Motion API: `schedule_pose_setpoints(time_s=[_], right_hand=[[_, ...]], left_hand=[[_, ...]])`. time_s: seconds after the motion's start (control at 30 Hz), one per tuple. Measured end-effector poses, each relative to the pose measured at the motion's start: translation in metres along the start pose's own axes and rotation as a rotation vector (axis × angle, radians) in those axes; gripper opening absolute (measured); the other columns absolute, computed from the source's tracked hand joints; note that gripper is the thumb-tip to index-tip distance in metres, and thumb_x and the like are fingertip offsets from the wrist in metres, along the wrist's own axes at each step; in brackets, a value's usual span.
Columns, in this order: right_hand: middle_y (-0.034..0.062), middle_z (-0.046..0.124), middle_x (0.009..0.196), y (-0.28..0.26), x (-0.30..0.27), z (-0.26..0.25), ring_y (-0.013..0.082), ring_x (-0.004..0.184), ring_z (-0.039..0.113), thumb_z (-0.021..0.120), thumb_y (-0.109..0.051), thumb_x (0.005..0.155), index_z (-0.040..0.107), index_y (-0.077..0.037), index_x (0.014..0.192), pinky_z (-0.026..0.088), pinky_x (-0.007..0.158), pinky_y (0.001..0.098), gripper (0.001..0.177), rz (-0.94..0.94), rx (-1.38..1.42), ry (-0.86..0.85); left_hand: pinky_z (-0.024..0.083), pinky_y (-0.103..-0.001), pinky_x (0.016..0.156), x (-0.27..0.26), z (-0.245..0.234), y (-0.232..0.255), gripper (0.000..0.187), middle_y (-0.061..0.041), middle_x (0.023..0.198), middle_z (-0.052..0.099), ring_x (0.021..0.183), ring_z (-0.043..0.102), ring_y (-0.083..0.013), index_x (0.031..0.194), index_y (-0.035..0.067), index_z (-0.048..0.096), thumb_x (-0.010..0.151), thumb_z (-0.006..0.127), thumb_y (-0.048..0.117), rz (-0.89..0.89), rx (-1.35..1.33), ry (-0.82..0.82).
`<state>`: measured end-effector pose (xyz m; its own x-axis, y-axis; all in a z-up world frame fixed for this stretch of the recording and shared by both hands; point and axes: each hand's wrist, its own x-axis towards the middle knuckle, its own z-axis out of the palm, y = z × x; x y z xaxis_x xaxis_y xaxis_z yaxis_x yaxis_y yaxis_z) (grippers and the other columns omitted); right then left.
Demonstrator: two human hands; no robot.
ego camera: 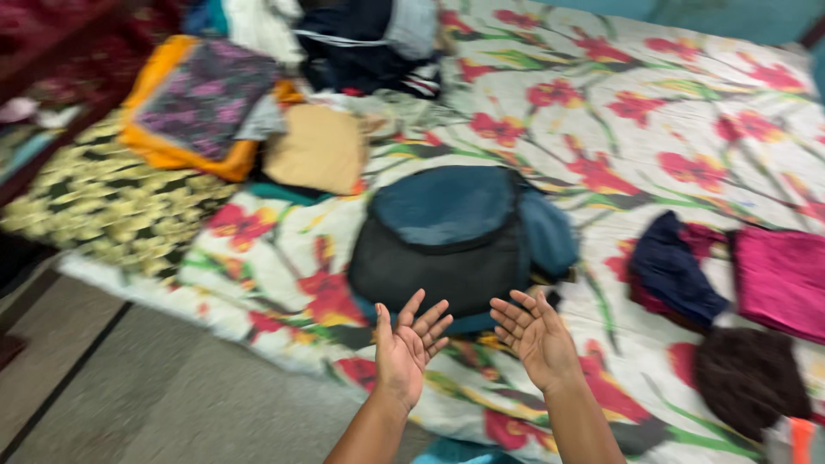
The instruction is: The person places clothes into a blue backpack, zips it, and then places the backpack and more clothing into a larger blue duffel bag on a bed.
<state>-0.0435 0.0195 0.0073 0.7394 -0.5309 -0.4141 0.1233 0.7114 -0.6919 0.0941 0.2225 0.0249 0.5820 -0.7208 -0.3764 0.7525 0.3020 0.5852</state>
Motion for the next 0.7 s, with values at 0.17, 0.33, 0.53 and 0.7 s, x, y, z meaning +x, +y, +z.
schedule_pose_setpoints(time_s=[0.17, 0.33, 0.53, 0.7], right_hand=[[0.0199, 0.065, 0.134, 0.082, -0.009, 0.107, 0.0295, 0.118, 0.063, 0.04, -0.052, 0.103, 0.055, -0.009, 0.128, 0.049, 0.097, 0.0426, 0.052, 0.108, -0.038, -0.04], [0.0194, 0.065, 0.136, 0.135, -0.006, 0.196, 0.0285, 0.118, 0.063, 0.04, -0.052, 0.102, 0.055, -0.008, 0.13, 0.049, 0.096, 0.0413, 0.055, 0.193, -0.131, -0.117], [0.0189, 0.065, 0.136, 0.176, 0.03, 0.259, 0.0281, 0.117, 0.063, 0.041, -0.053, 0.101, 0.055, -0.007, 0.132, 0.049, 0.095, 0.0411, 0.057, 0.258, -0.223, -0.222], [0.0219, 0.064, 0.135, 0.205, 0.093, 0.296, 0.0301, 0.119, 0.063, 0.042, -0.053, 0.103, 0.052, -0.006, 0.129, 0.049, 0.097, 0.0422, 0.055, 0.267, -0.212, -0.237]], left_hand=[[0.039, -0.044, 0.106, -0.067, -0.09, 0.073, 0.092, -0.015, 0.153, 0.055, 0.136, 0.054, -0.0288, 0.158, 0.021, 0.037, 0.09, 0.012, 0.078, 0.165, -0.082, -0.002], [0.039, -0.045, 0.107, -0.126, -0.154, 0.136, 0.096, -0.017, 0.154, 0.052, 0.138, 0.051, -0.0309, 0.158, 0.019, 0.036, 0.089, 0.013, 0.081, 0.333, -0.19, 0.014], [0.039, -0.047, 0.108, -0.149, -0.209, 0.177, 0.097, -0.019, 0.153, 0.054, 0.138, 0.051, -0.033, 0.157, 0.017, 0.038, 0.089, 0.014, 0.081, 0.42, -0.3, 0.114], [0.039, -0.048, 0.108, -0.13, -0.254, 0.211, 0.095, -0.02, 0.151, 0.055, 0.137, 0.052, -0.0336, 0.156, 0.017, 0.039, 0.089, 0.015, 0.08, 0.469, -0.32, 0.146]])
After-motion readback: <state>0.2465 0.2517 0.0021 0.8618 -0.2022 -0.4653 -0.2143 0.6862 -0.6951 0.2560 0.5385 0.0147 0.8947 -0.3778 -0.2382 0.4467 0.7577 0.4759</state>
